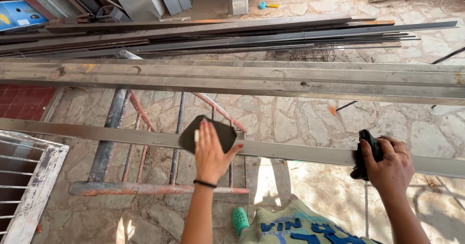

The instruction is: Sanding and wiping a long metal beam to clean its surface and prepare it for use.

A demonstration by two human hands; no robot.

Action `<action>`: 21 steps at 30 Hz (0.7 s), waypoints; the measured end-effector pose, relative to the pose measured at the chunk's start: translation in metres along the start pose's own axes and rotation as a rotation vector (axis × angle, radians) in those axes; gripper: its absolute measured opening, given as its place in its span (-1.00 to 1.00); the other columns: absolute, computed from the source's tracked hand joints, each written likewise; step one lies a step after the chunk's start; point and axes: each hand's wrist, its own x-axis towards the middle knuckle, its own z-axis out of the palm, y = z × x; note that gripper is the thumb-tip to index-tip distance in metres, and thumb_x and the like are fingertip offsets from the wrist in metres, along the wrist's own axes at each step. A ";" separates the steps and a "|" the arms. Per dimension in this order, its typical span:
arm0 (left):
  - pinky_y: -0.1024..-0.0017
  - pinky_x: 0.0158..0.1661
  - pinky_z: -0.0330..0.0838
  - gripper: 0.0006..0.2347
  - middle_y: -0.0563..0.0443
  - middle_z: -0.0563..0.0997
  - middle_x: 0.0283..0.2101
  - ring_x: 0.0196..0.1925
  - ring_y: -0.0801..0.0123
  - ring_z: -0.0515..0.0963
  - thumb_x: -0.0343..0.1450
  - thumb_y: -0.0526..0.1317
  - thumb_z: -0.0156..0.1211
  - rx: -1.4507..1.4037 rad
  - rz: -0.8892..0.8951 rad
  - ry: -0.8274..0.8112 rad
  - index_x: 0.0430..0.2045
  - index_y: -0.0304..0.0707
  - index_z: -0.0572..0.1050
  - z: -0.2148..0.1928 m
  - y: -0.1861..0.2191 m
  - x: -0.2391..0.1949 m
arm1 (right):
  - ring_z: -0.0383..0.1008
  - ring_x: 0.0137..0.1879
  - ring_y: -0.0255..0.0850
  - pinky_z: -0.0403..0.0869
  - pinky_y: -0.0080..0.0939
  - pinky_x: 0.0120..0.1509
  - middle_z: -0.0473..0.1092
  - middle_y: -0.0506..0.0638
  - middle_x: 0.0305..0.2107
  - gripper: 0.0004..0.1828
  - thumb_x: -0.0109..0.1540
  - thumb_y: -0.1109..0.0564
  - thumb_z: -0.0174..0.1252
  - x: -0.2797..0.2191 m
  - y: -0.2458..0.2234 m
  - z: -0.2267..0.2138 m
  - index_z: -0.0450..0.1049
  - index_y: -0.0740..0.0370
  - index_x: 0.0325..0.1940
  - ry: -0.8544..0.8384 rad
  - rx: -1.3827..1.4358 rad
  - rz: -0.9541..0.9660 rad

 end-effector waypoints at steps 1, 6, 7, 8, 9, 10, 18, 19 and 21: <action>0.11 0.43 -0.41 0.13 -0.31 -0.28 0.54 0.57 0.05 -0.27 0.15 0.61 -0.68 -0.002 -0.001 -0.005 0.43 -0.45 -0.28 -0.001 0.030 -0.004 | 0.44 0.25 0.07 0.44 0.09 0.06 0.48 0.06 0.13 -0.39 0.41 -0.39 0.01 -0.002 0.001 0.000 0.63 0.14 0.10 -0.004 -0.004 0.000; 0.15 0.44 -0.36 0.13 -0.28 -0.24 0.55 0.58 0.06 -0.27 0.20 0.58 -0.45 -0.146 0.475 -0.068 0.43 -0.54 -0.28 0.007 0.129 -0.072 | 0.45 0.23 0.05 0.45 0.08 0.06 0.48 0.07 0.13 -0.40 0.40 -0.38 0.02 0.001 -0.002 0.000 0.62 0.14 0.08 0.000 0.010 0.003; 0.15 0.44 -0.36 0.13 -0.28 -0.24 0.55 0.58 0.06 -0.27 0.20 0.58 -0.45 -0.151 0.473 -0.071 0.43 -0.54 -0.28 0.012 0.110 -0.075 | 0.45 0.23 0.05 0.45 0.08 0.06 0.48 0.07 0.13 -0.40 0.40 -0.38 0.02 0.001 -0.001 -0.002 0.62 0.14 0.08 -0.003 0.005 0.001; 0.20 0.46 -0.39 0.19 -0.30 -0.28 0.55 0.59 0.06 -0.30 0.17 0.67 -0.46 0.145 0.443 0.199 0.43 -0.52 -0.28 0.016 0.091 -0.076 | 0.44 0.25 0.06 0.44 0.09 0.06 0.48 0.06 0.13 -0.39 0.40 -0.39 0.01 0.002 -0.003 -0.002 0.62 0.14 0.09 -0.007 0.013 0.009; 0.24 0.49 -0.42 0.25 -0.32 -0.32 0.55 0.60 0.06 -0.33 0.14 0.75 -0.47 0.437 0.395 0.470 0.44 -0.50 -0.28 0.020 0.071 -0.078 | 0.43 0.26 0.06 0.44 0.09 0.06 0.48 0.06 0.14 -0.38 0.39 -0.40 0.01 0.002 -0.004 -0.002 0.62 0.13 0.09 -0.012 0.021 0.016; 0.24 0.49 -0.42 0.25 -0.32 -0.32 0.55 0.60 0.06 -0.33 0.14 0.75 -0.47 0.440 0.397 0.467 0.44 -0.50 -0.28 0.016 0.051 -0.061 | 0.43 0.26 0.06 0.44 0.09 0.06 0.48 0.06 0.14 -0.38 0.39 -0.40 0.01 0.003 -0.004 -0.002 0.62 0.13 0.09 -0.014 0.023 0.019; 0.20 0.51 -0.45 0.06 -0.31 -0.37 0.55 0.62 0.05 -0.39 0.31 0.57 -0.79 0.189 0.514 0.588 0.42 -0.55 -0.34 0.031 0.138 -0.040 | 0.46 0.19 0.11 0.43 0.11 0.12 0.49 0.08 0.12 -0.43 0.42 -0.35 0.06 -0.001 -0.003 -0.004 0.63 0.18 0.05 0.029 0.022 -0.040; 0.20 0.51 -0.45 0.06 -0.31 -0.37 0.55 0.62 0.05 -0.39 0.31 0.57 -0.79 0.189 0.514 0.601 0.42 -0.55 -0.34 0.028 0.131 -0.051 | 0.46 0.19 0.11 0.43 0.11 0.12 0.49 0.08 0.12 -0.43 0.42 -0.35 0.06 0.004 -0.005 -0.001 0.63 0.18 0.05 0.041 0.025 -0.044; 0.23 0.51 -0.48 0.39 -0.32 -0.33 0.54 0.59 0.11 -0.34 0.06 0.88 -0.42 0.407 0.531 0.514 0.45 -0.50 -0.33 0.026 0.119 -0.085 | 0.46 0.18 0.14 0.41 0.12 0.13 0.48 0.12 0.13 -0.41 0.41 -0.36 0.03 0.001 -0.001 0.000 0.62 0.18 0.08 0.014 0.020 -0.027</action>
